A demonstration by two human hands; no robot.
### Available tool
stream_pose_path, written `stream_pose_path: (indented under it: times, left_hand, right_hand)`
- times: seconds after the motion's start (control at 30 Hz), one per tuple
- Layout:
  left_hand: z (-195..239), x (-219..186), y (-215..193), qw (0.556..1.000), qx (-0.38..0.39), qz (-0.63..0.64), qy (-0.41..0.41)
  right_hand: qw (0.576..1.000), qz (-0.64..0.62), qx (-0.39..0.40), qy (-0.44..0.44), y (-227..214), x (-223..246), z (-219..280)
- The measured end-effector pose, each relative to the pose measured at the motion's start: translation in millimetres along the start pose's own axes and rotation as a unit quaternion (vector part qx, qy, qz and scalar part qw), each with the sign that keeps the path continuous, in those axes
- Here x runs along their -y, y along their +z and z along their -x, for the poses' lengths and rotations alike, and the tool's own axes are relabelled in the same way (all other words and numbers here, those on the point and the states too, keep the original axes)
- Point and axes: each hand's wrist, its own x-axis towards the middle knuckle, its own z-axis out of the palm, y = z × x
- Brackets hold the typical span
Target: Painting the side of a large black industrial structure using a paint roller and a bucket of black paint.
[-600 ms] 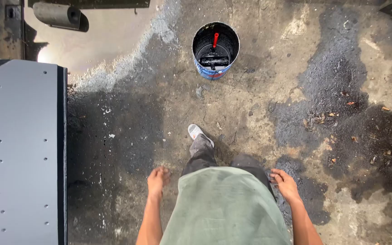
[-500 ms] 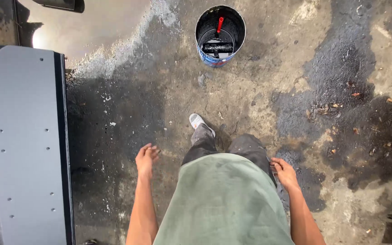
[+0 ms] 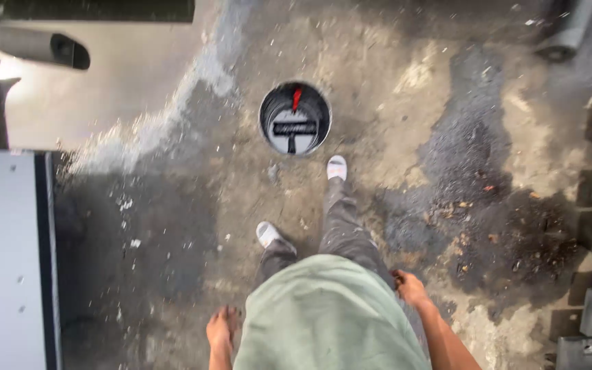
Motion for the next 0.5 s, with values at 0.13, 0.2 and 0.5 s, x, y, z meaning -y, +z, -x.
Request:
stream_pose_path:
  times: [0.13,0.2,0.5]
  left_hand:
    - [-4,53,61,0.994,-0.028,0.074,-0.073]
    - [-6,59,90,0.993,-0.046,0.100,-0.051]
    - [34,-81,288,0.954,-0.080,-0.258,0.131]
  right_hand:
    - [0.990,0.033,-0.009,-0.133,-102,28,-72]
    - [0.987,0.028,-0.028,-0.154,-155,63,-102]
    - [0.922,0.322,-0.045,-0.212,-353,313,-187]
